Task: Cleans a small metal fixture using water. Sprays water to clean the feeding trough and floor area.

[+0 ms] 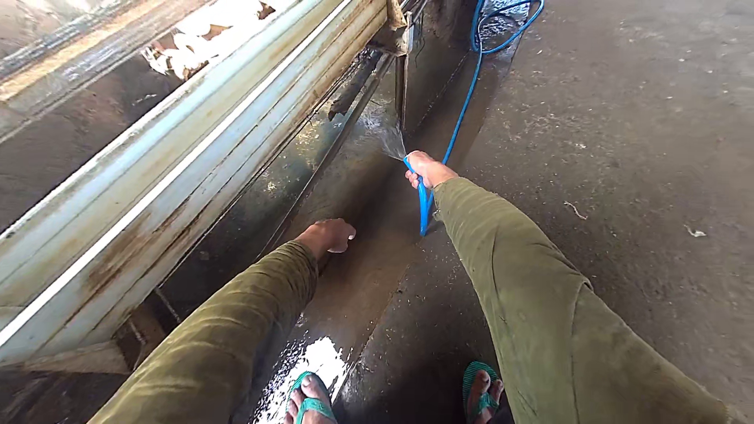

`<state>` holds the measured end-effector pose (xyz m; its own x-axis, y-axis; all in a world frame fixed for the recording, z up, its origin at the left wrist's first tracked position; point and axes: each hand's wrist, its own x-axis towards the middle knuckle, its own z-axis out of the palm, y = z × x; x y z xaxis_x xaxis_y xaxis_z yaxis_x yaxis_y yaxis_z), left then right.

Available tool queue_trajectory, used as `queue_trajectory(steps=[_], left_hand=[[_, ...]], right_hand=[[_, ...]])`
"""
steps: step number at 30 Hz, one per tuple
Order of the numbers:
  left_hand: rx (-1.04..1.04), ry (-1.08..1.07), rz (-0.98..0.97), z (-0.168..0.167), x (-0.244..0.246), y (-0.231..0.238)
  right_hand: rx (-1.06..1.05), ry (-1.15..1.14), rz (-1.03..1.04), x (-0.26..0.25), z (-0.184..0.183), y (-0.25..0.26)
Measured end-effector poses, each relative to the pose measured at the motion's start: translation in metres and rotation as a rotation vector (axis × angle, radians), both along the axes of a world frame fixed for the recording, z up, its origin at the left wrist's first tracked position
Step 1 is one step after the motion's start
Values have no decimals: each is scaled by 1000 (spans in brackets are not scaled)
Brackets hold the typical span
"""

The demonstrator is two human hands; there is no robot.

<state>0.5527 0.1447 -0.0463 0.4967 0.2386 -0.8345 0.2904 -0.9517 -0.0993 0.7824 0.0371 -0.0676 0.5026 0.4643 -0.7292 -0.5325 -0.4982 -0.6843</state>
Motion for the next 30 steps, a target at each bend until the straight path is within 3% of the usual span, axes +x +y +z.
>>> queue_trajectory(steps=[30], left_hand=[[-16, 25, -38, -1, 11, -5]], right_hand=[[4, 41, -203, 44, -22, -46]])
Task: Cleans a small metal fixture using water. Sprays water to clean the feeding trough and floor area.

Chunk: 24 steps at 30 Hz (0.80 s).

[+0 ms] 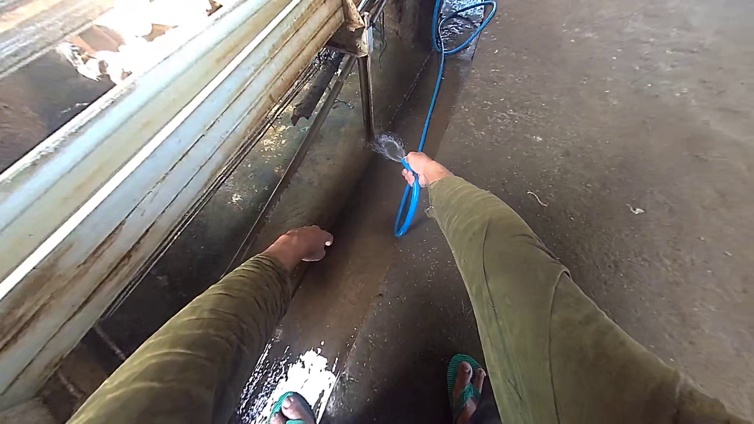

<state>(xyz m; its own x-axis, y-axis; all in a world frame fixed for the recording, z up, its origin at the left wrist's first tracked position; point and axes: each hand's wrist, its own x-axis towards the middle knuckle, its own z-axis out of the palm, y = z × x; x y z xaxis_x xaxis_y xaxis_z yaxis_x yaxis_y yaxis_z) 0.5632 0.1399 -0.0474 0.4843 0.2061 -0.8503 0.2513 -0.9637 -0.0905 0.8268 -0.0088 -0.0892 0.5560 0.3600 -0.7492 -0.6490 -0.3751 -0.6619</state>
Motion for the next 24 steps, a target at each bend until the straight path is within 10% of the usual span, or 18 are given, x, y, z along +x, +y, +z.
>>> queue_trajectory(steps=[24], left_hand=[[1, -31, -3, -1, 3, -3]], right_hand=[[-125, -18, 190, -5, 10, -7]])
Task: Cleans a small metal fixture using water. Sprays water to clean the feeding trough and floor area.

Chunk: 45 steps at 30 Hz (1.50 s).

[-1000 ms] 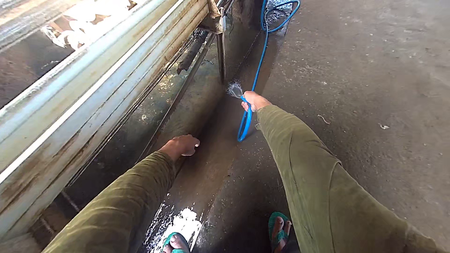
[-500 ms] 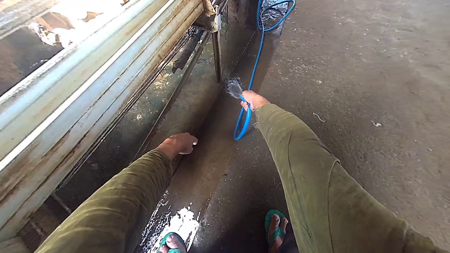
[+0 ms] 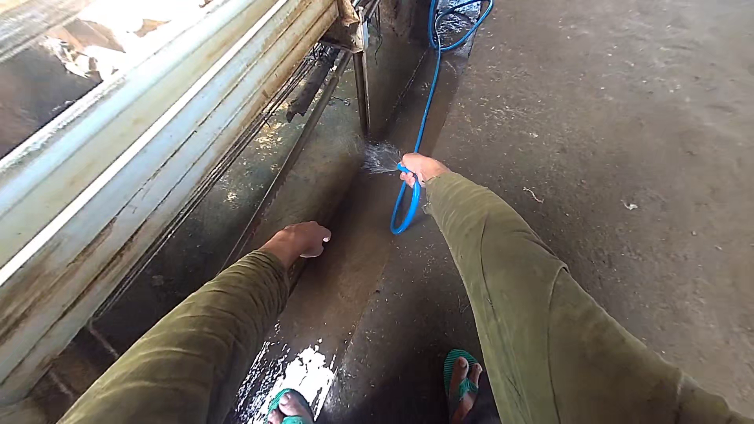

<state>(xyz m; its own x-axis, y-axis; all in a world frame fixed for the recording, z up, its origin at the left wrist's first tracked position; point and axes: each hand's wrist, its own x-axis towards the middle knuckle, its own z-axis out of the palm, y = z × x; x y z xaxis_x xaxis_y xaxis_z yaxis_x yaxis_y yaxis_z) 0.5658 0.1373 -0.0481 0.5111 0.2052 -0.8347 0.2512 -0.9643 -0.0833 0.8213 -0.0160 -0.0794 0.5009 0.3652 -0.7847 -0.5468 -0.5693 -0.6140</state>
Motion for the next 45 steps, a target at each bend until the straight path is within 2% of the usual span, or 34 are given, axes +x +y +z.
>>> queue_trajectory(steps=[15, 45], left_hand=[[12, 37, -20, 4, 4, -4], [22, 38, -10, 5, 6, -3]], right_hand=[[111, -24, -246, 9, -13, -11], [218, -205, -370, 14, -23, -14]])
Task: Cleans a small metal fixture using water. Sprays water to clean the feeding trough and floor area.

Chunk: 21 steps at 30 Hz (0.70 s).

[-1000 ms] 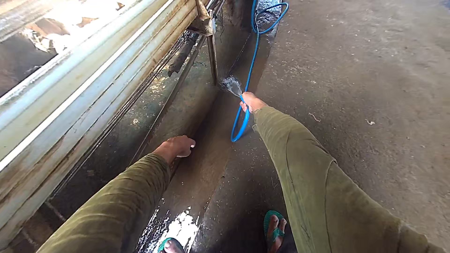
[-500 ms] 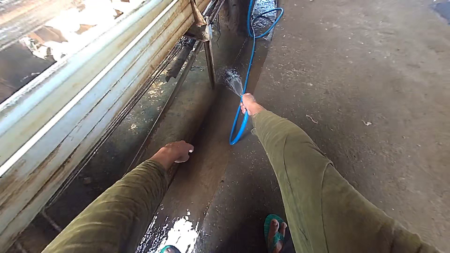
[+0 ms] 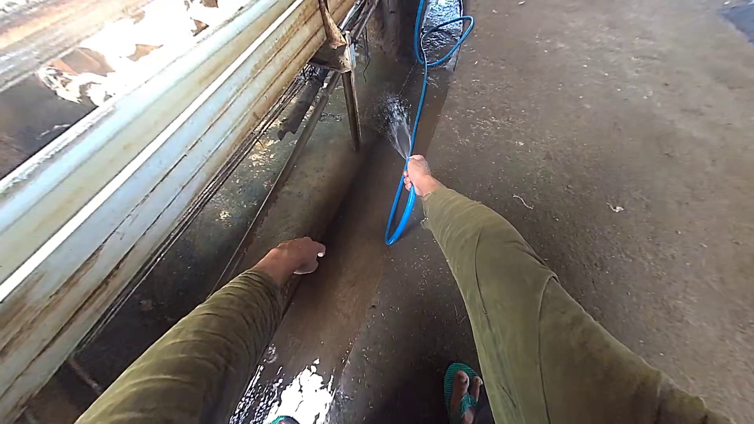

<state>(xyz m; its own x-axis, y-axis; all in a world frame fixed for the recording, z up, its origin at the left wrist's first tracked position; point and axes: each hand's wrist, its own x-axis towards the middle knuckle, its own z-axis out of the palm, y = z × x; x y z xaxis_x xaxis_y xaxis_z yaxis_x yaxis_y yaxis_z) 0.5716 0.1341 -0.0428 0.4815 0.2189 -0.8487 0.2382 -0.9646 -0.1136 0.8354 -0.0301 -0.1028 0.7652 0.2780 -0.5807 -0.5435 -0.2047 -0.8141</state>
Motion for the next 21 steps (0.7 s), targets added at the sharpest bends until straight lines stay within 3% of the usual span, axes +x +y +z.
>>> queue_trajectory(steps=[6, 16, 21], left_hand=[[-6, -2, 3, -1, 0, 2], [-14, -15, 1, -4, -1, 6], [-8, -4, 1, -3, -3, 6]], right_hand=[[-6, -5, -22, 0, -1, 1], [-127, 135, 131, -4, 10, 10], [-110, 70, 88, -6, 8, 13]])
